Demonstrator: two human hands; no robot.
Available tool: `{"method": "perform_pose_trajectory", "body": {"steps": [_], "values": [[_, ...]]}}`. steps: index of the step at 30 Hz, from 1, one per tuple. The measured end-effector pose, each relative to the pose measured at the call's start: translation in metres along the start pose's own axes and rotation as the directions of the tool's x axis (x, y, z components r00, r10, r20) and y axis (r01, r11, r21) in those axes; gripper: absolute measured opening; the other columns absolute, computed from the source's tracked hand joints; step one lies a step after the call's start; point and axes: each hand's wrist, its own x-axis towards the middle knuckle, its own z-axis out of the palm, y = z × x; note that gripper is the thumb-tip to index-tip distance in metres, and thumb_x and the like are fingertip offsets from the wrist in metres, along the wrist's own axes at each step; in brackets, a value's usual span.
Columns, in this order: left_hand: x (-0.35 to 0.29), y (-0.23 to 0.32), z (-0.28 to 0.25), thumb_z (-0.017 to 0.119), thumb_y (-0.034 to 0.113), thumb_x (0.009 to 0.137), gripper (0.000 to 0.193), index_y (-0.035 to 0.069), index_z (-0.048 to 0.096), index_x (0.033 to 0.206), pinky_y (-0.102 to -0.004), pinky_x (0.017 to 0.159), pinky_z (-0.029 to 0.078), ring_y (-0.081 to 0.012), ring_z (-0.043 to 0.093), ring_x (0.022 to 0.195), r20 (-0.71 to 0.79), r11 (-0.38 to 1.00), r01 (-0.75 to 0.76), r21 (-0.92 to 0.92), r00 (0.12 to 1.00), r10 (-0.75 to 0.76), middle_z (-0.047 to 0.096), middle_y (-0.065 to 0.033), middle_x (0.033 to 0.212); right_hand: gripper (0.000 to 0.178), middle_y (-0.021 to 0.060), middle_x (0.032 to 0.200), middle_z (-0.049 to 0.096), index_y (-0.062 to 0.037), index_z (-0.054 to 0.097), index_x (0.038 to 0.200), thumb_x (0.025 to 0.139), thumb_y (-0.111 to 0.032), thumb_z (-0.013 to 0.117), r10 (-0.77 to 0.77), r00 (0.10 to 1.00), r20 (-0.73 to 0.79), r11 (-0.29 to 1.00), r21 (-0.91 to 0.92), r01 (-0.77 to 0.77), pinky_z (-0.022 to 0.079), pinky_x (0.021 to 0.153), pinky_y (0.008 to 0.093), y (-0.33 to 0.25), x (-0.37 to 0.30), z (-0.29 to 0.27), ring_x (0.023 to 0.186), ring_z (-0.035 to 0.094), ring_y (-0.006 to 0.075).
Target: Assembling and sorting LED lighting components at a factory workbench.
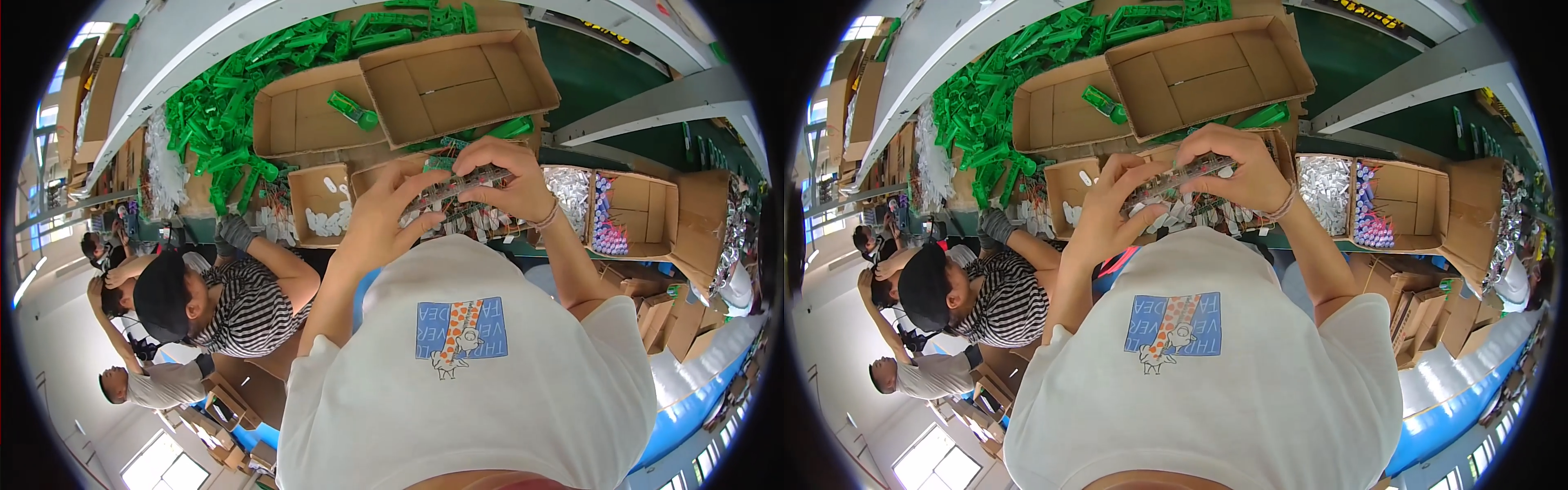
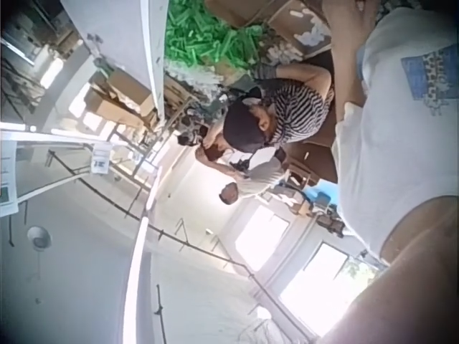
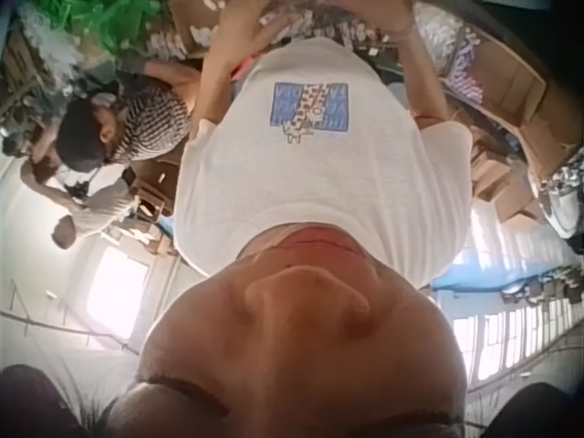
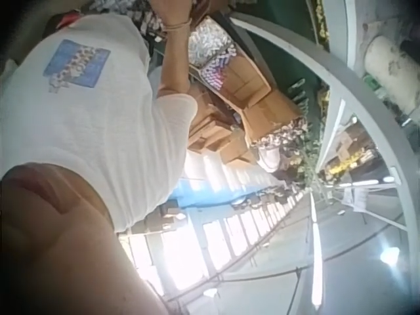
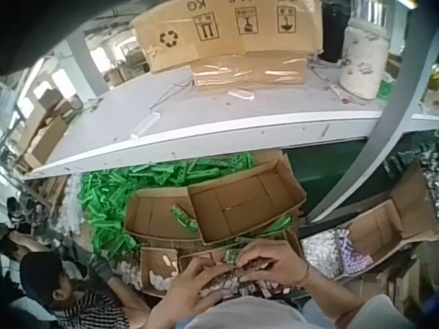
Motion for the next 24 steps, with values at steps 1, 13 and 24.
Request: {"method": "perform_pose_trajectory", "body": {"steps": [1,13,24], "values": [[0.001,-0.002,0.0,0.07,0.005,0.08,0.037,0.008,0.064,0.116,-0.0349,0.079,0.047,-0.0271,0.055,0.095,0.023,1.0,0.005,0.005,1.0,-0.005,0.051,-0.0115,0.106,0.033,0.0078,0.096,0.067,-0.0039,0.066,0.095,0.067,-0.006,0.084,0.005,1.0,-0.008,1.0,-0.003,-0.005,0.051,0.079,0.0305,-0.001,0.001,0.001,0.089,0.064,0.0202],[0.011,-0.015,0.0,0.068,0.0,0.081,0.03,0.009,0.069,0.109,-0.0321,0.079,0.047,-0.0207,0.054,0.093,-0.026,0.996,0.015,-0.091,1.0,-0.017,0.047,-0.0084,0.106,0.033,0.009,0.095,0.066,-0.0031,0.066,0.094,0.066,-0.003,0.083,0.041,0.998,-0.053,0.999,-0.017,-0.042,0.05,0.079,0.0319,0.005,0.013,0.001,0.089,0.064,0.0224],[-0.002,-0.048,0.011,0.061,0.022,0.094,0.046,-0.002,0.05,0.132,-0.0325,0.093,0.048,-0.0199,0.058,0.109,0.146,0.44,0.181,-0.88,0.983,-0.112,0.061,-0.0108,0.117,0.01,0.0018,0.076,0.058,0.0026,0.067,0.088,0.086,-0.007,0.066,0.366,0.923,-0.117,0.926,0.141,-0.349,0.04,0.056,0.024,0.026,-0.005,0.0,0.063,0.053,0.0085]]}}
